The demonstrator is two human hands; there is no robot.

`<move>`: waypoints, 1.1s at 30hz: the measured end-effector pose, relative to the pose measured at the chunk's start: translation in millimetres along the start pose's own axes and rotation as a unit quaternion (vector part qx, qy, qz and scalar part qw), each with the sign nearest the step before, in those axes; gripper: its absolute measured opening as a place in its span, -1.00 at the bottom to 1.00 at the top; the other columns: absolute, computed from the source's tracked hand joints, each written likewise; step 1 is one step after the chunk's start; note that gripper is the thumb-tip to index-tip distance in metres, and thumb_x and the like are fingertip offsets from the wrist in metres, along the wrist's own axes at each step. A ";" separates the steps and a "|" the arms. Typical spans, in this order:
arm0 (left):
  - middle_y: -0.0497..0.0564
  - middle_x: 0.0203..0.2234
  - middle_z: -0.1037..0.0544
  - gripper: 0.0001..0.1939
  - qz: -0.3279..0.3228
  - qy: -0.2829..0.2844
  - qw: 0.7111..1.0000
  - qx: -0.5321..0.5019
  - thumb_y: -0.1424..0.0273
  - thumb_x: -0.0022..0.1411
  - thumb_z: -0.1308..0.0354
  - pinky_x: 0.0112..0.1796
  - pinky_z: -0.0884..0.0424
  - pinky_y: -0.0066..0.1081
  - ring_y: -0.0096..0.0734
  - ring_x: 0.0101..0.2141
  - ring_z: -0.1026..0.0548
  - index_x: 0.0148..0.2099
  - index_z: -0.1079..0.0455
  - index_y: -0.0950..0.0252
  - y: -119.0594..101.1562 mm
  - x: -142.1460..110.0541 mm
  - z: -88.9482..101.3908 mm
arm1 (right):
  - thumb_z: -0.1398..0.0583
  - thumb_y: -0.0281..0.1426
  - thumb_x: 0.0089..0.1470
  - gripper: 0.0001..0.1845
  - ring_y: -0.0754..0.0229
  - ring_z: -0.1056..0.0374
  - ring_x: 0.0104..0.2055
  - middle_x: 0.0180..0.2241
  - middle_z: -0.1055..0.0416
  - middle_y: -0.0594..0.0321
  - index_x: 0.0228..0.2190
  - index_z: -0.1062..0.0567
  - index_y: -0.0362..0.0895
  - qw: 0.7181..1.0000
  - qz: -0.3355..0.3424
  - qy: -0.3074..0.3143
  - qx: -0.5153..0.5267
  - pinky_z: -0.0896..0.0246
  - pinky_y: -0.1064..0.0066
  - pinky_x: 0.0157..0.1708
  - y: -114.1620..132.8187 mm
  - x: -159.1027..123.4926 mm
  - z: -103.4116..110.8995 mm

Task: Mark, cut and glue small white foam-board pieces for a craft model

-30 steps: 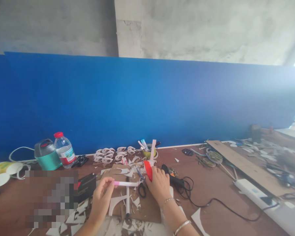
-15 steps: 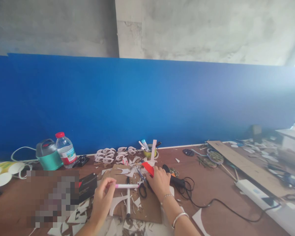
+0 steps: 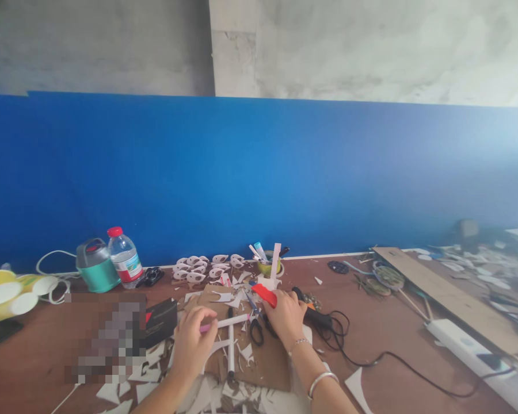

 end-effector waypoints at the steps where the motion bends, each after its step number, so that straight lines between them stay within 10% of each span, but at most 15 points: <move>1: 0.02 -0.29 -0.58 -0.89 -0.001 0.000 1.000 0.002 0.40 0.07 -0.12 -0.19 -0.30 -0.21 -0.06 -0.15 -0.47 -0.33 -0.46 0.15 -0.7 -0.2 -0.3 | -0.16 -0.24 0.08 -0.78 -0.09 -0.28 -0.03 -0.19 -0.54 0.15 -0.31 -0.55 -0.06 1.000 0.000 0.003 0.002 -0.01 0.17 -0.15 -0.5 0.6 -0.3; 12: 0.05 -0.29 -0.57 -0.86 -0.031 -0.021 0.997 -0.069 0.44 0.12 -0.08 -0.18 -0.39 -0.21 -0.13 -0.18 -0.50 -0.29 -0.45 0.18 2.8 -0.9 -0.3 | -0.25 -0.29 -0.11 -0.73 -0.14 -0.28 -0.03 -0.13 -0.51 0.09 -0.30 -0.59 -0.10 0.984 -0.009 -0.069 0.166 -0.10 0.12 -0.08 -2.6 -0.9 1.8; 16: 0.09 -0.27 -0.56 -0.84 -0.040 -0.026 0.992 -0.115 0.39 0.18 -0.06 -0.19 -0.42 -0.21 -0.13 -0.17 -0.49 -0.26 -0.47 0.21 1.7 -0.4 1.7 | -0.28 -0.21 -0.18 -0.67 -0.09 -0.33 -0.13 -0.26 -0.53 0.12 -0.34 -0.59 -0.13 0.921 0.016 -0.061 0.385 -0.17 0.19 -0.11 5.5 -9.0 15.0; 24: 0.18 -0.11 -0.54 -0.65 0.045 0.045 0.964 -0.259 0.15 0.18 -0.13 -0.27 -0.49 -0.25 -0.04 -0.07 -0.47 -0.08 -0.47 0.24 -2.9 0.3 2.1 | -0.36 -0.21 -0.16 -0.63 0.10 -0.34 -0.37 -0.44 -0.49 0.21 -0.28 -0.60 -0.13 0.715 0.028 0.219 0.663 -0.21 0.34 -0.34 41.7 -43.6 31.3; 33: 0.11 -0.36 -0.61 -0.60 0.148 0.020 0.929 -0.340 0.04 0.09 -0.17 -0.28 -0.45 -0.28 -0.12 -0.29 -0.55 -0.26 -0.46 0.29 8.2 6.6 -5.6 | -0.25 -0.04 -0.01 -0.55 0.20 -0.31 -0.39 -0.42 -0.45 0.23 -0.21 -0.56 -0.11 0.699 -0.010 0.175 0.694 -0.19 0.44 -0.40 43.2 -45.3 13.7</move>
Point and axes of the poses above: each hand's wrist, its own x-axis towards the middle knuckle, its own z-axis out of the back of the hand, y = z × x, the point moved 1 cm from there along x, towards the middle knuckle
